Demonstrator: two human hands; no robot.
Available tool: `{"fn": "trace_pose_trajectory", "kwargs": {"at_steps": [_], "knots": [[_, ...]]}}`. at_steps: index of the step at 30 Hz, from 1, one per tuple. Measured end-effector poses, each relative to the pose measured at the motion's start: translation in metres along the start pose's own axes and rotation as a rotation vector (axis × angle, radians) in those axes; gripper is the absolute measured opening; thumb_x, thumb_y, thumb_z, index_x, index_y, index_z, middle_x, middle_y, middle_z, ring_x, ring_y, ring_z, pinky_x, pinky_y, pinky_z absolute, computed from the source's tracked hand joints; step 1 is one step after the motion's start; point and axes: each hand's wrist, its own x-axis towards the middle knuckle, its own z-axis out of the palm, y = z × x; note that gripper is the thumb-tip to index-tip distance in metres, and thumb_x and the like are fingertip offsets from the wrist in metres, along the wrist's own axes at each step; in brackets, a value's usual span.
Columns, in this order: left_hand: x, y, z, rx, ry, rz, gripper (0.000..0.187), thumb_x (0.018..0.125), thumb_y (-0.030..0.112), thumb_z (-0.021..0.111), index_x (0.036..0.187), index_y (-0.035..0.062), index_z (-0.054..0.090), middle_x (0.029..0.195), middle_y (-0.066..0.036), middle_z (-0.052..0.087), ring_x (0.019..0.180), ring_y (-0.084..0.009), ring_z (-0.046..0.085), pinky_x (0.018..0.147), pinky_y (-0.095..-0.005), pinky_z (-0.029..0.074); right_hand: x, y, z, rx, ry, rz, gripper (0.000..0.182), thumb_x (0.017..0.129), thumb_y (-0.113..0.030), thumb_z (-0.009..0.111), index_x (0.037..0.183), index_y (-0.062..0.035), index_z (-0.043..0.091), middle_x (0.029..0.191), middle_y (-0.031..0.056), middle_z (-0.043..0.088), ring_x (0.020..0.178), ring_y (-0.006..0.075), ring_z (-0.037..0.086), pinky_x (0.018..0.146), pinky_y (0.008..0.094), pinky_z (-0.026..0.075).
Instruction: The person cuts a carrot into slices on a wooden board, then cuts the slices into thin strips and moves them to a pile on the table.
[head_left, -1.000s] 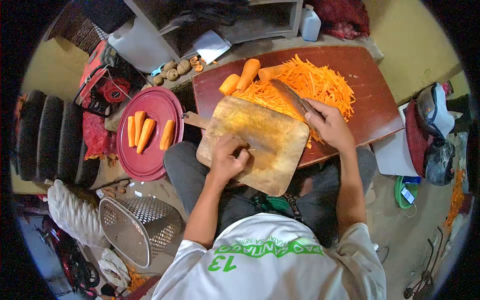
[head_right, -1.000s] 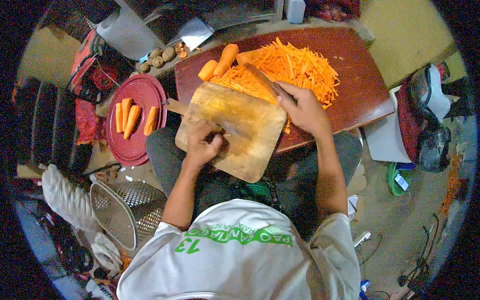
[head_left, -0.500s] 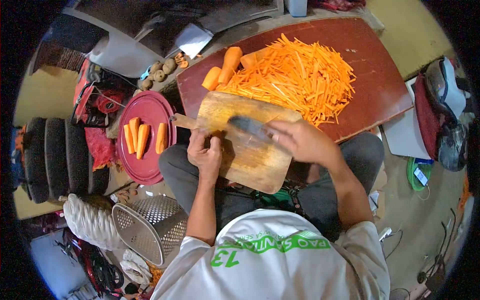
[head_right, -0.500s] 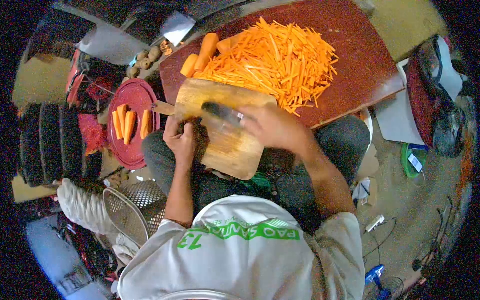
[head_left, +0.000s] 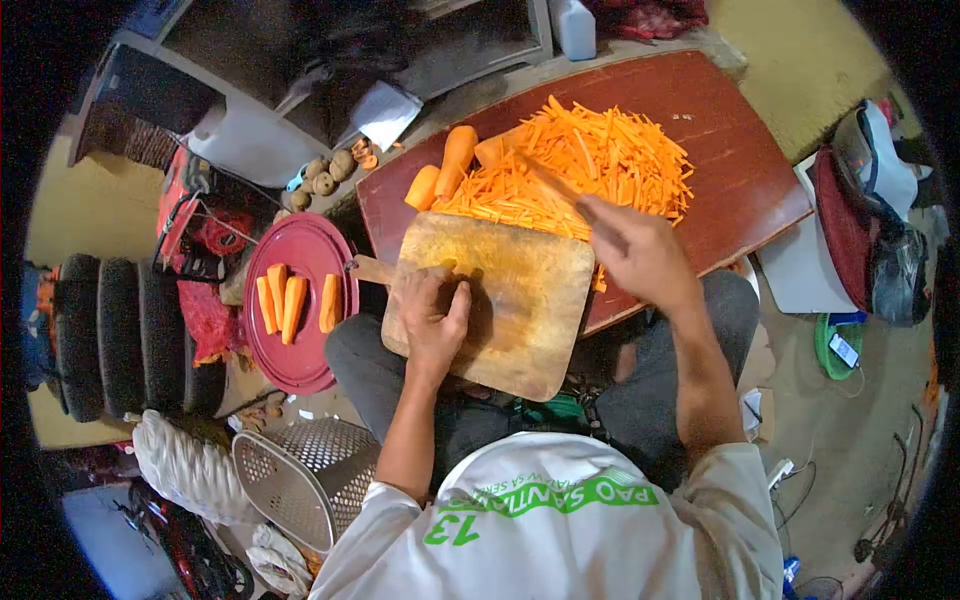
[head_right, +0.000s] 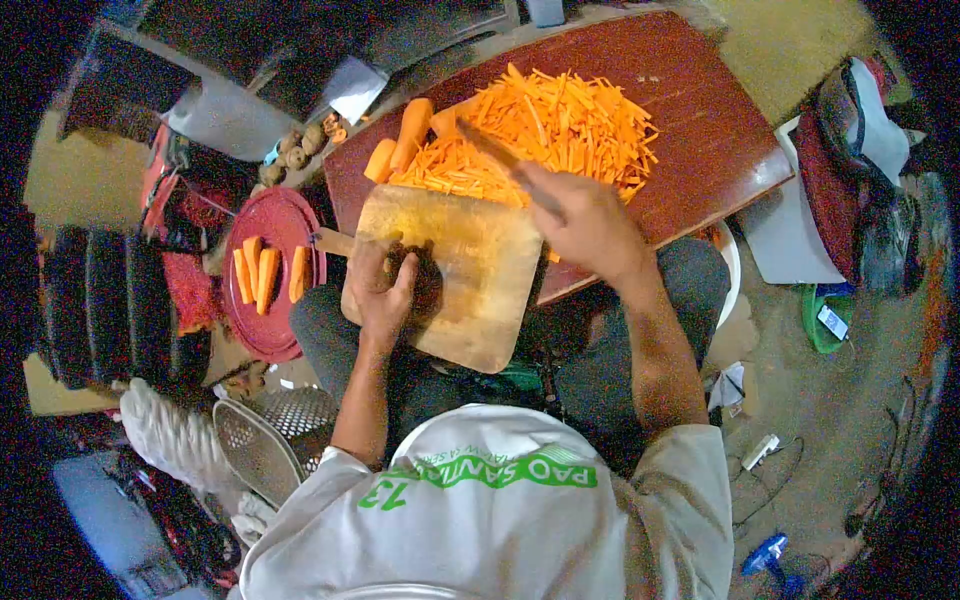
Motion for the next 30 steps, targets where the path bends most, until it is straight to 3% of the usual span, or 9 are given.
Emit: {"fn": "trace_pose_trajectory", "kwargs": {"at_steps": [1,2,6,10,14,18,24,30], "knots": [[0.006,0.005,0.002,-0.047,0.007,0.003,0.028,0.084,0.003,0.082,0.110,0.0014,0.075,0.099,-0.015,0.069,0.097,-0.0342,0.066,0.091,-0.0435,0.047,-0.001,-0.009,0.001,-0.117,0.019,-0.103,0.046,0.095,-0.009,0.073,0.139,0.0033,0.068,0.115,0.0195,0.080,0.098,0.0336,0.079,0.087,0.0405,0.062],[0.014,0.007,0.002,-0.043,-0.005,0.031,0.030,0.084,0.007,0.085,0.112,0.0027,0.076,0.107,-0.015,0.070,0.103,-0.0338,0.066,0.098,-0.0429,0.045,-0.002,-0.020,-0.002,-0.240,-0.096,-0.050,0.049,0.092,-0.009,0.074,0.140,0.0004,0.066,0.109,0.0194,0.077,0.095,0.0409,0.075,0.082,0.0468,0.062],[0.080,0.053,0.010,-0.016,-0.089,0.188,0.042,0.080,0.013,0.090,0.119,0.0051,0.075,0.116,-0.014,0.070,0.111,-0.0348,0.064,0.099,-0.0443,0.044,-0.008,-0.023,0.014,-0.413,-0.060,-0.275,0.046,0.094,-0.008,0.068,0.140,-0.0042,0.063,0.099,0.0135,0.070,0.088,0.0355,0.073,0.075,0.0476,0.060],[0.128,0.055,0.059,0.132,-0.273,0.421,0.062,0.076,0.031,0.094,0.131,0.0099,0.074,0.127,-0.015,0.067,0.122,-0.0368,0.059,0.103,-0.0521,0.041,-0.010,-0.031,0.007,-0.424,-0.040,-0.296,0.045,0.092,-0.007,0.066,0.137,-0.0040,0.065,0.098,0.0122,0.069,0.089,0.0344,0.073,0.077,0.0481,0.060],[0.154,0.035,0.102,0.317,-0.407,0.408,0.067,0.089,0.053,0.083,0.142,0.0142,0.070,0.138,-0.016,0.065,0.134,-0.0390,0.055,0.115,-0.0620,0.034,-0.014,-0.025,0.003,-0.418,-0.090,-0.235,0.046,0.090,-0.008,0.066,0.136,-0.0042,0.066,0.098,0.0120,0.070,0.090,0.0343,0.073,0.079,0.0480,0.060],[0.166,0.013,0.125,0.386,-0.337,0.494,0.058,0.085,0.038,0.087,0.135,0.0116,0.074,0.134,-0.015,0.066,0.128,-0.0350,0.058,0.107,-0.0611,0.035,-0.016,-0.028,-0.002,-0.475,-0.160,-0.229,0.046,0.090,-0.009,0.068,0.135,-0.0044,0.067,0.099,0.0124,0.071,0.091,0.0338,0.074,0.078,0.0466,0.059],[0.154,-0.020,0.093,0.142,-0.119,0.378,0.036,0.093,0.016,0.080,0.129,0.0117,0.076,0.124,-0.011,0.072,0.121,-0.0315,0.063,0.110,-0.0537,0.035,-0.019,-0.026,0.006,-0.385,-0.196,-0.250,0.045,0.090,-0.014,0.071,0.134,-0.0041,0.068,0.096,0.0113,0.072,0.088,0.0330,0.074,0.078,0.0478,0.058],[0.129,-0.077,0.032,0.218,-0.109,0.122,0.029,0.096,0.008,0.073,0.124,0.0116,0.077,0.116,-0.011,0.074,0.114,-0.0288,0.066,0.110,-0.0462,0.036,-0.024,-0.043,0.025,-0.354,-0.296,-0.283,0.037,0.094,-0.017,0.070,0.129,-0.0040,0.067,0.086,0.0103,0.070,0.081,0.0309,0.073,0.075,0.0460,0.056]]}}
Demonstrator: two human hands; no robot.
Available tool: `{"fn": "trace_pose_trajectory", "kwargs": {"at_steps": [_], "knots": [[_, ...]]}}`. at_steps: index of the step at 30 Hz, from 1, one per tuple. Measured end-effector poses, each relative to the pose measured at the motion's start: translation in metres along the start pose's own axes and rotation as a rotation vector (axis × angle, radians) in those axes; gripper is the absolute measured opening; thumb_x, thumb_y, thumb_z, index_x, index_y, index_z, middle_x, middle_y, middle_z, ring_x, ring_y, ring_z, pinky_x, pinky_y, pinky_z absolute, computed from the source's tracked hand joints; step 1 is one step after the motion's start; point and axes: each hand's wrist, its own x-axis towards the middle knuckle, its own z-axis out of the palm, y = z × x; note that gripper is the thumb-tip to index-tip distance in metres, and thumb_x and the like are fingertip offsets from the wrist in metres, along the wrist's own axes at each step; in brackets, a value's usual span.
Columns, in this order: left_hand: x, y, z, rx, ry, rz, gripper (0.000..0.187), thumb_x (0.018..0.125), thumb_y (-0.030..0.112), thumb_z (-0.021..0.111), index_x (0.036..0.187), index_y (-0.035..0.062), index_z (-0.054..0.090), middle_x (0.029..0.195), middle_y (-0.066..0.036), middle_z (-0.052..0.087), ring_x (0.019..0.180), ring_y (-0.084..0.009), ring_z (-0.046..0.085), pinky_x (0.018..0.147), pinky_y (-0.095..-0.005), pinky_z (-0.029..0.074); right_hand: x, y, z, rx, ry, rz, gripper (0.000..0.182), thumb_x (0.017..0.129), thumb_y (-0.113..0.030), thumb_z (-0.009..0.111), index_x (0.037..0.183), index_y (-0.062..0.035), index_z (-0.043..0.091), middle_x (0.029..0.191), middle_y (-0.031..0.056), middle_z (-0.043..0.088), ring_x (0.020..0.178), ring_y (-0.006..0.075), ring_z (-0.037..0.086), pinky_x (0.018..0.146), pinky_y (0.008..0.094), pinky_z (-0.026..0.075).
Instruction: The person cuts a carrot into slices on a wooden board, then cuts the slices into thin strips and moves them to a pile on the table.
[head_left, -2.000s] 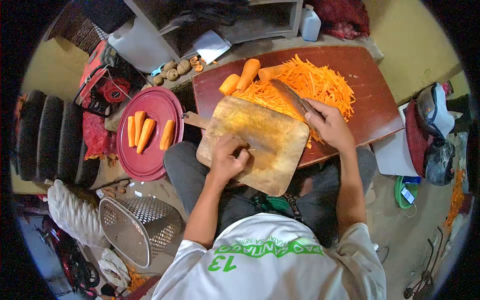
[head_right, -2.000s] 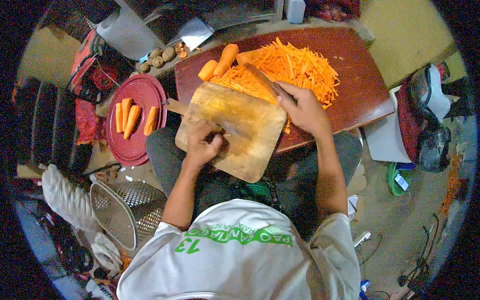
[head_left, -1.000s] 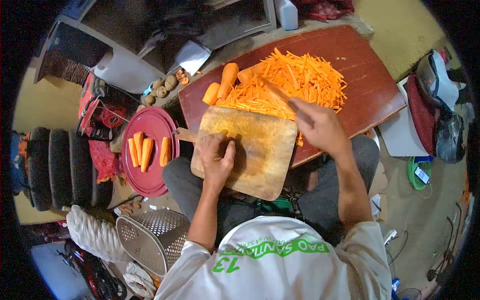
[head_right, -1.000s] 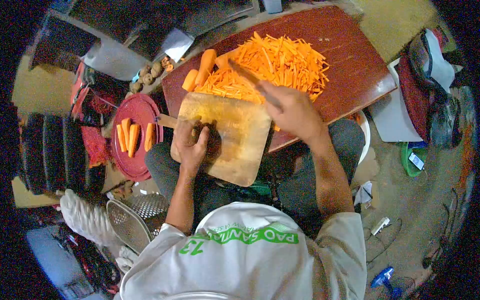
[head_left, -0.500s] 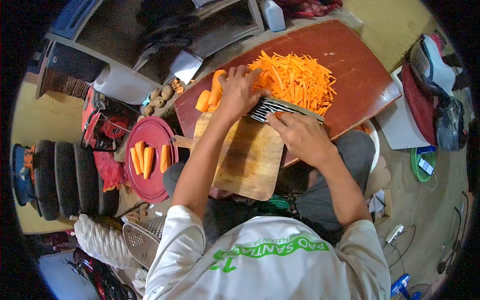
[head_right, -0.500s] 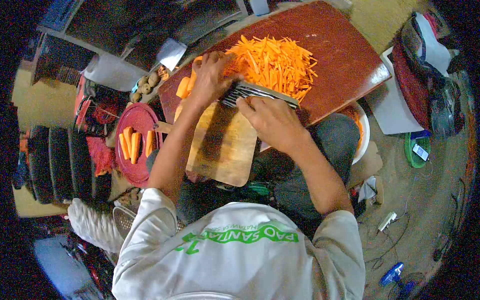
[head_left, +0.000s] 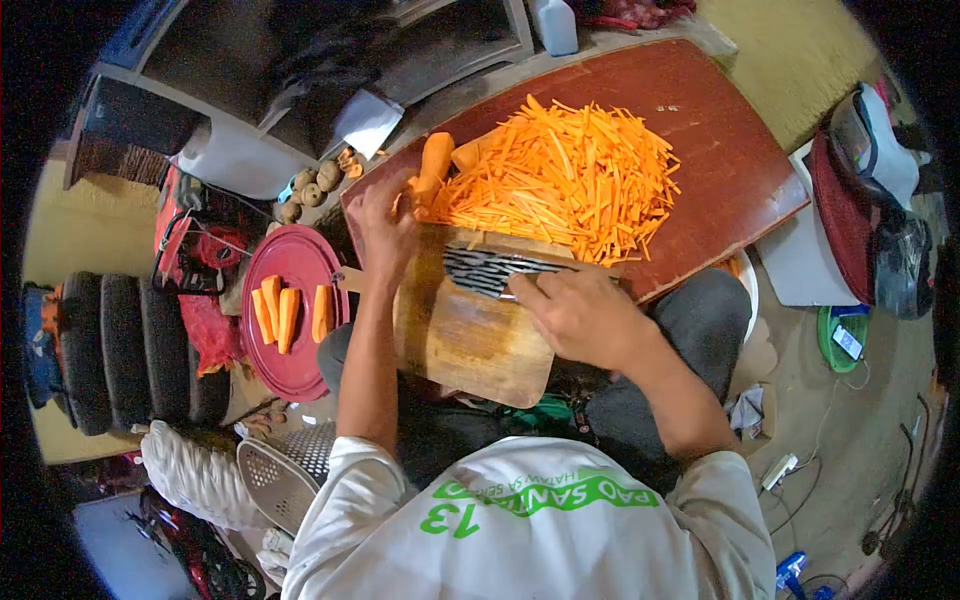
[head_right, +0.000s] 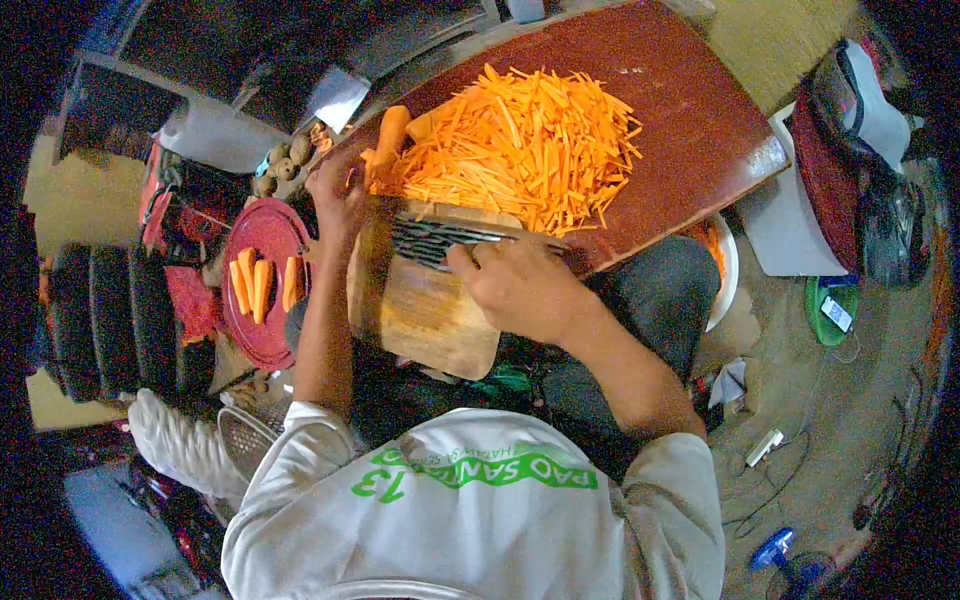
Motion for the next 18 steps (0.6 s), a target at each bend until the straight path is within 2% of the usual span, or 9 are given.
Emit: {"fn": "trace_pose_trajectory", "kwargs": {"at_steps": [2,4,7,10,13,16,18], "knots": [[-0.012,-0.015,-0.006,-0.021,-0.005,-0.077,0.030,0.096,0.007,0.072,0.125,0.0111,0.077,0.112,-0.012,0.074,0.112,-0.0297,0.067,0.110,-0.0451,0.036,0.002,-0.008,0.006,0.018,0.005,-0.022,0.036,0.094,-0.017,0.070,0.128,-0.0040,0.068,0.087,0.0104,0.070,0.080,0.0299,0.073,0.074,0.0455,0.056],[-0.019,-0.026,-0.009,-0.063,-0.006,-0.149,0.030,0.094,0.009,0.076,0.125,0.0089,0.078,0.109,-0.013,0.075,0.110,-0.0315,0.068,0.108,-0.0438,0.040,0.004,-0.010,0.014,0.038,0.003,-0.032,0.036,0.095,-0.018,0.070,0.127,-0.0036,0.067,0.086,0.0101,0.070,0.079,0.0308,0.073,0.073,0.0460,0.056],[-0.028,-0.030,-0.004,-0.311,0.041,-0.285,0.034,0.089,0.015,0.083,0.122,0.0067,0.079,0.113,-0.014,0.074,0.109,-0.0315,0.068,0.102,-0.0433,0.046,0.007,-0.003,0.021,0.084,-0.043,-0.034,0.040,0.094,-0.018,0.072,0.130,-0.0026,0.065,0.087,0.0115,0.069,0.081,0.0333,0.072,0.074,0.0475,0.056],[-0.024,-0.011,-0.004,-0.242,0.061,-0.179,0.043,0.082,0.023,0.091,0.119,0.0055,0.080,0.113,-0.015,0.074,0.104,-0.0329,0.069,0.093,-0.0427,0.050,0.010,0.000,0.013,0.108,-0.033,0.059,0.044,0.092,-0.016,0.074,0.133,-0.0011,0.064,0.090,0.0137,0.069,0.085,0.0356,0.071,0.075,0.0483,0.057],[-0.023,0.019,-0.005,-0.075,-0.018,0.070,0.060,0.079,0.029,0.095,0.131,0.0071,0.075,0.124,-0.017,0.071,0.114,-0.0357,0.069,0.099,-0.0465,0.053,0.012,0.005,0.007,0.014,-0.002,0.053,0.047,0.091,-0.015,0.075,0.134,0.0006,0.064,0.096,0.0155,0.070,0.088,0.0360,0.071,0.078,0.0473,0.057],[-0.027,0.051,-0.004,0.000,-0.137,0.049,0.073,0.071,0.036,0.098,0.135,0.0089,0.074,0.131,-0.014,0.067,0.128,-0.0357,0.057,0.105,-0.0523,0.038,0.016,-0.003,0.004,-0.061,-0.023,0.021,0.045,0.091,-0.013,0.074,0.134,0.0009,0.066,0.097,0.0140,0.070,0.087,0.0333,0.071,0.077,0.0456,0.057],[-0.027,0.044,0.002,-0.024,-0.162,-0.002,0.079,0.070,0.037,0.098,0.139,0.0100,0.071,0.135,-0.015,0.064,0.133,-0.0354,0.051,0.106,-0.0550,0.035,0.016,-0.008,0.006,-0.070,-0.010,0.001,0.044,0.091,-0.012,0.075,0.132,0.0006,0.067,0.097,0.0132,0.070,0.087,0.0321,0.071,0.077,0.0450,0.057]]}}
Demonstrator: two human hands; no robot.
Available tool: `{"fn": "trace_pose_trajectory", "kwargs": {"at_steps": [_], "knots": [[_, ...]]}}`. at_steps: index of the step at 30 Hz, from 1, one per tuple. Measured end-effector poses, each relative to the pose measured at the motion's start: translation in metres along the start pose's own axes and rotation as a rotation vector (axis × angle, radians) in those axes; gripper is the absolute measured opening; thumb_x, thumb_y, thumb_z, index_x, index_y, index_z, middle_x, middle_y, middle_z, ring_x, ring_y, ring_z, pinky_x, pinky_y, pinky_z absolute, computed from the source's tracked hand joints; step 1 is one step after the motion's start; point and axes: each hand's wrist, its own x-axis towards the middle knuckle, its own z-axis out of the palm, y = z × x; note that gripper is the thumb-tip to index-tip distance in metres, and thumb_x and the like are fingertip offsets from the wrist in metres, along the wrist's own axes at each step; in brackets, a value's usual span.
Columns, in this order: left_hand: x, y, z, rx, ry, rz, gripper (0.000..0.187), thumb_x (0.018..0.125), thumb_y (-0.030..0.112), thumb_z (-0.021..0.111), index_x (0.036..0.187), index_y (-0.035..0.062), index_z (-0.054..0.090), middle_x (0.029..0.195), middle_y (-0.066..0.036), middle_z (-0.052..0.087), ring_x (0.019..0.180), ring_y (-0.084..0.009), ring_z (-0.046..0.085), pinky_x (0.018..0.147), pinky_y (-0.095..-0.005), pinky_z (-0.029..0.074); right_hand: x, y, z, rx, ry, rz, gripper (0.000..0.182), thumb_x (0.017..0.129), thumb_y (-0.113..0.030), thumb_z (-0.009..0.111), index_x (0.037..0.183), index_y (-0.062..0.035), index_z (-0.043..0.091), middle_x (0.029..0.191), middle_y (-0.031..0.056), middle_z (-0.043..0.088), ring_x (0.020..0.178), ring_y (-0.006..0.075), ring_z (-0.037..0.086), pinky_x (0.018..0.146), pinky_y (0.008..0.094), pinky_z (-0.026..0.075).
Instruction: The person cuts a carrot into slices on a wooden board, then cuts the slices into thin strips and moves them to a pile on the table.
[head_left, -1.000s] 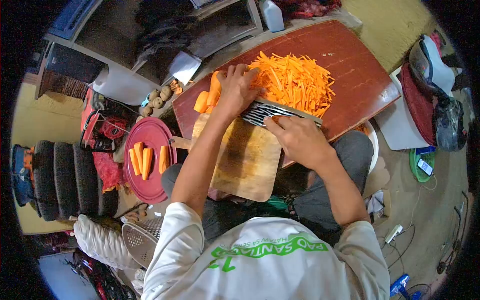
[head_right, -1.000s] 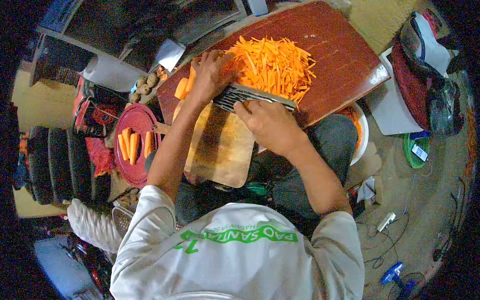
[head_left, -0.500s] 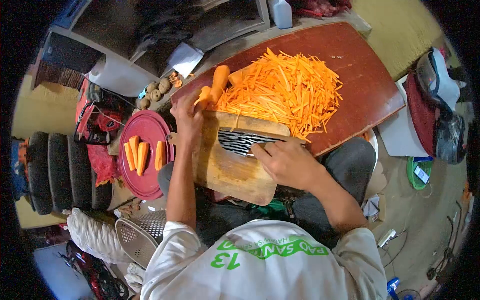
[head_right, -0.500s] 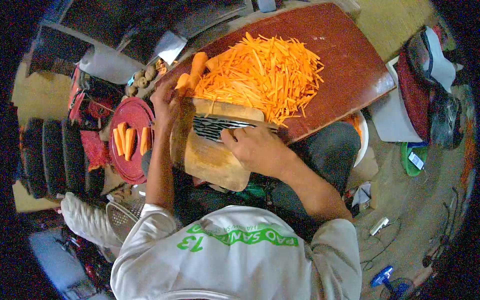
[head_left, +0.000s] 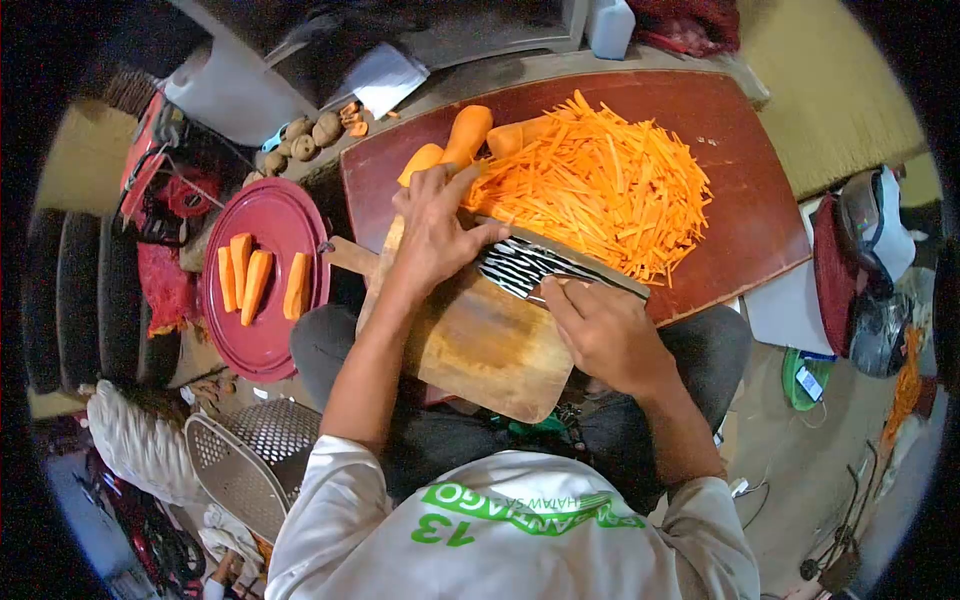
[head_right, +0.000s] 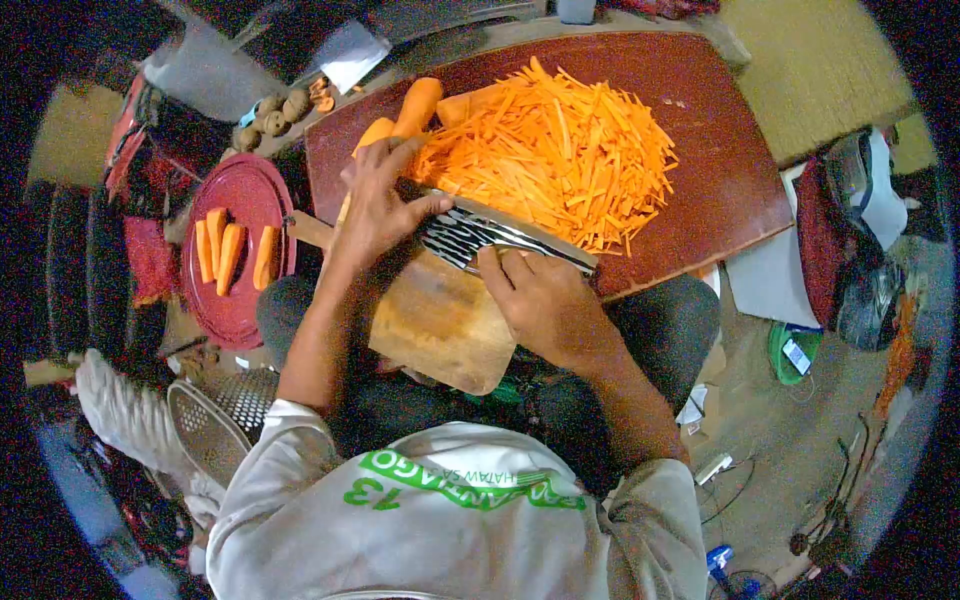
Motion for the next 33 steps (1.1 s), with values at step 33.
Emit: {"fn": "trace_pose_trajectory", "kwargs": {"at_steps": [33], "knots": [[0.017,-0.123,0.009,-0.163,0.081,-0.144,0.054,0.090,0.005,0.070,0.143,0.0071,0.066,0.127,-0.029,0.073,0.124,-0.0489,0.064,0.108,-0.0529,0.051,0.008,-0.011,0.020,0.422,-0.179,0.173,0.048,0.077,-0.016,0.084,0.122,-0.0025,0.076,0.107,0.0212,0.078,0.097,0.0401,0.077,0.085,0.0445,0.062]]}}
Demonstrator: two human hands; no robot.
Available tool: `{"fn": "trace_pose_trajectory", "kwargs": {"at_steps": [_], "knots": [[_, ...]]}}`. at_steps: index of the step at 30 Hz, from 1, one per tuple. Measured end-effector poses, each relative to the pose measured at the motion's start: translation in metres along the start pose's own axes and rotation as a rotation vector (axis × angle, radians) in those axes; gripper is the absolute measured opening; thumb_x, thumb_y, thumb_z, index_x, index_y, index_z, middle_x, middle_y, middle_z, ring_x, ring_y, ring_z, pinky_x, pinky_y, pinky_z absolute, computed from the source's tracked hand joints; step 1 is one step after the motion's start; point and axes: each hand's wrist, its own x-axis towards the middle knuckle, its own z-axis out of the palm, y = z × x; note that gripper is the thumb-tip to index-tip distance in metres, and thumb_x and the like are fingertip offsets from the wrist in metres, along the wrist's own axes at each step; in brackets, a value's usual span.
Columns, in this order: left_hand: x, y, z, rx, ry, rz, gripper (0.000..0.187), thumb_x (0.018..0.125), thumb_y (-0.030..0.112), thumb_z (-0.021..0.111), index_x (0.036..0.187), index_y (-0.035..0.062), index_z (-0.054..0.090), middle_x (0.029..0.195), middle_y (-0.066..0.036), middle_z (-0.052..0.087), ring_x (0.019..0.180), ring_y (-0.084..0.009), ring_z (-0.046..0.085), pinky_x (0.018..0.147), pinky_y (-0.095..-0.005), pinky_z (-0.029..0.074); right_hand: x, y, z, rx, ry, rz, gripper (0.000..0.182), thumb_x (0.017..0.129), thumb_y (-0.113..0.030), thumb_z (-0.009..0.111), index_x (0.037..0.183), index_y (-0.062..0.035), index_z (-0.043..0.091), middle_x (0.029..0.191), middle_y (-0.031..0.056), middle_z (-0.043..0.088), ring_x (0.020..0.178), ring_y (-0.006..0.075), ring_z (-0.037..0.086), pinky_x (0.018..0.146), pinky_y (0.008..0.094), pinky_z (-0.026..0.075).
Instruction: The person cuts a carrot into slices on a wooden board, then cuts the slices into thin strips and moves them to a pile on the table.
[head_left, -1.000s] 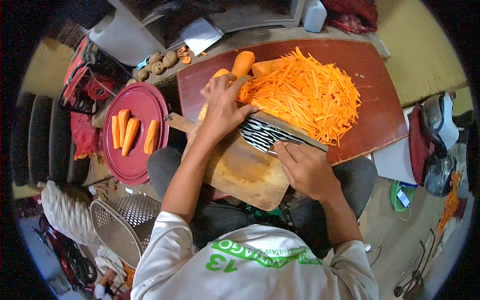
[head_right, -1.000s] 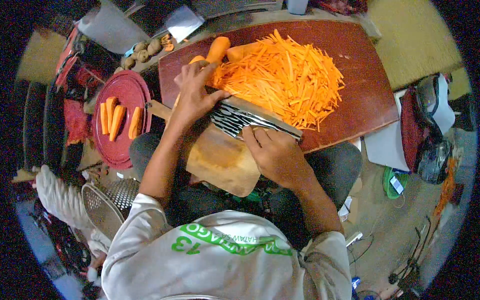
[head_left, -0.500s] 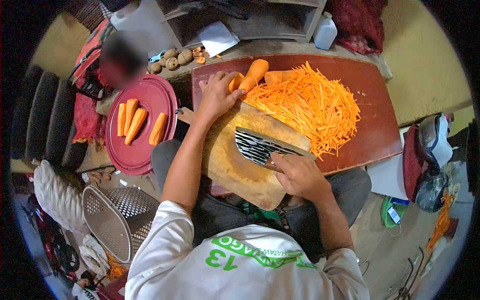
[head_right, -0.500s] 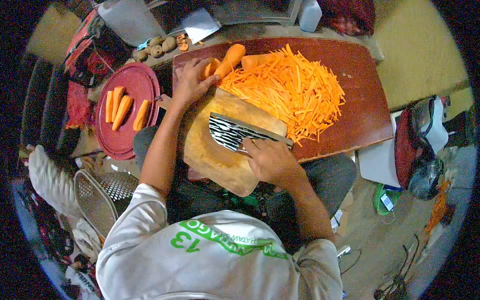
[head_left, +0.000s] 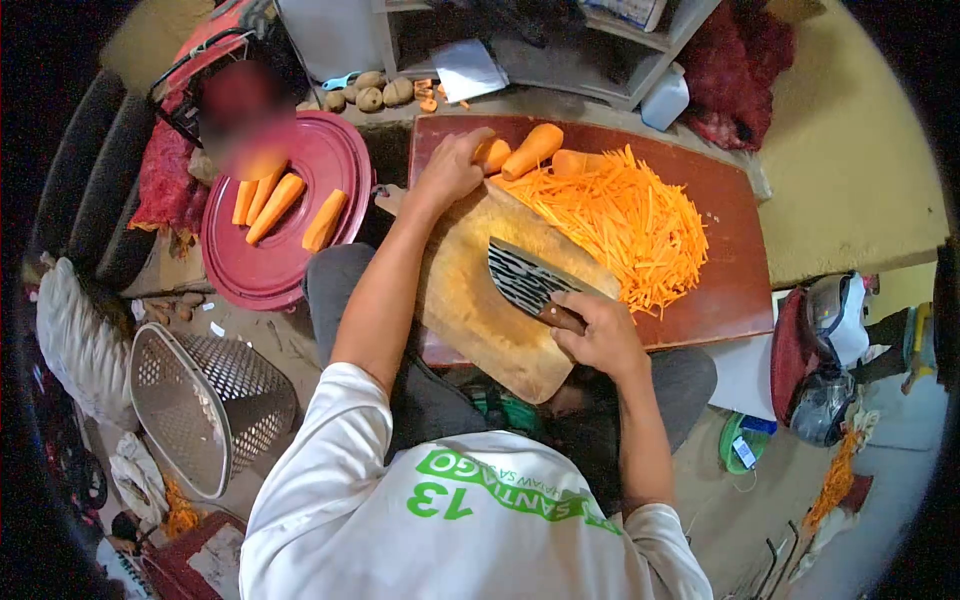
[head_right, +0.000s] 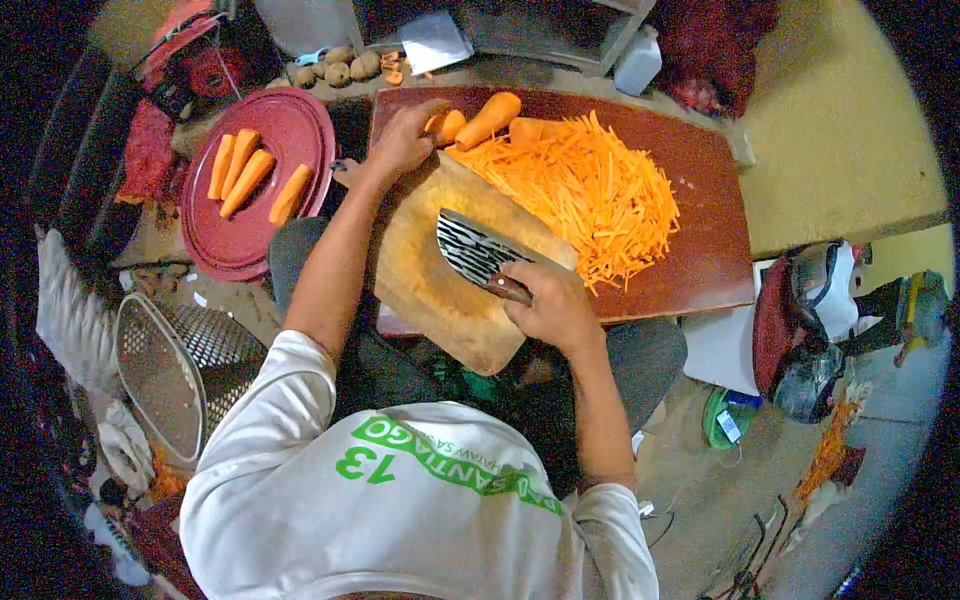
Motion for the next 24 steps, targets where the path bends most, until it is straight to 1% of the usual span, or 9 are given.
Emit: {"fn": "trace_pose_trajectory", "kwargs": {"at_steps": [3,6,10,11,14,15,19,22,24], "knots": [[0.000,-0.004,-0.018,0.047,0.021,0.002,0.054,0.090,0.005,0.070,0.144,0.0080,0.065,0.127,-0.028,0.072,0.123,-0.0474,0.064,0.109,-0.0519,0.051,-0.002,0.001,0.001,-0.055,0.020,-0.038,0.048,0.077,-0.017,0.085,0.123,-0.0039,0.077,0.110,0.0199,0.079,0.100,0.0396,0.077,0.087,0.0443,0.062],[-0.014,0.024,-0.051,-0.014,0.051,-0.126,0.061,0.087,0.003,0.074,0.147,0.0089,0.064,0.136,-0.023,0.070,0.129,-0.0425,0.064,0.111,-0.0476,0.051,-0.004,0.002,0.003,-0.089,0.018,-0.052,0.048,0.077,-0.018,0.085,0.123,-0.0050,0.077,0.112,0.0188,0.079,0.101,0.0393,0.077,0.088,0.0445,0.062],[-0.036,0.037,-0.073,0.088,0.061,0.051,0.066,0.085,0.003,0.081,0.148,0.0100,0.063,0.140,-0.024,0.067,0.124,-0.0415,0.064,0.109,-0.0476,0.052,-0.014,-0.005,0.007,-0.192,0.068,-0.074,0.046,0.084,-0.019,0.080,0.129,-0.0079,0.075,0.110,0.0164,0.078,0.100,0.0392,0.075,0.085,0.0470,0.061],[-0.037,0.034,-0.068,0.095,0.066,0.076,0.067,0.085,0.010,0.087,0.148,0.0091,0.064,0.136,-0.025,0.068,0.123,-0.0400,0.063,0.109,-0.0475,0.052,-0.016,-0.005,0.008,-0.198,0.080,-0.078,0.046,0.085,-0.019,0.080,0.130,-0.0084,0.075,0.109,0.0162,0.077,0.100,0.0390,0.075,0.084,0.0473,0.061],[-0.048,0.037,-0.054,0.158,0.017,0.079,0.058,0.087,0.010,0.085,0.142,0.0060,0.066,0.122,-0.020,0.068,0.126,-0.0401,0.059,0.108,-0.0485,0.050,-0.019,-0.002,0.012,-0.215,0.106,-0.093,0.045,0.088,-0.019,0.078,0.132,-0.0095,0.074,0.107,0.0155,0.076,0.098,0.0386,0.074,0.083,0.0478,0.060],[-0.050,0.019,-0.040,0.067,-0.035,-0.017,0.059,0.086,0.011,0.087,0.141,0.0048,0.066,0.118,-0.019,0.067,0.124,-0.0411,0.061,0.106,-0.0497,0.050,-0.020,-0.001,0.013,-0.220,0.111,-0.096,0.045,0.088,-0.019,0.078,0.132,-0.0096,0.074,0.107,0.0153,0.076,0.098,0.0384,0.074,0.083,0.0478,0.060],[-0.041,0.004,-0.032,-0.036,0.034,-0.121,0.058,0.087,0.015,0.087,0.141,0.0038,0.068,0.118,-0.021,0.069,0.112,-0.0428,0.068,0.102,-0.0488,0.054,-0.021,0.002,0.016,-0.203,0.151,-0.129,0.047,0.089,-0.020,0.079,0.134,-0.0093,0.072,0.107,0.0153,0.075,0.099,0.0379,0.073,0.084,0.0473,0.059],[-0.038,0.002,-0.022,0.033,0.063,-0.109,0.057,0.089,0.019,0.086,0.141,0.0042,0.068,0.120,-0.023,0.071,0.114,-0.0419,0.069,0.103,-0.0471,0.055,-0.024,-0.004,0.019,-0.262,0.107,-0.079,0.048,0.091,-0.021,0.078,0.137,-0.0093,0.070,0.106,0.0150,0.071,0.100,0.0374,0.071,0.084,0.0473,0.057],[-0.034,-0.004,-0.018,-0.097,0.089,-0.159,0.058,0.089,0.022,0.086,0.142,0.0055,0.068,0.123,-0.024,0.072,0.118,-0.0427,0.069,0.105,-0.0481,0.054,-0.029,-0.012,0.022,-0.331,0.133,-0.067,0.049,0.093,-0.022,0.077,0.139,-0.0104,0.068,0.105,0.0149,0.067,0.099,0.0369,0.069,0.084,0.0477,0.056]]}}
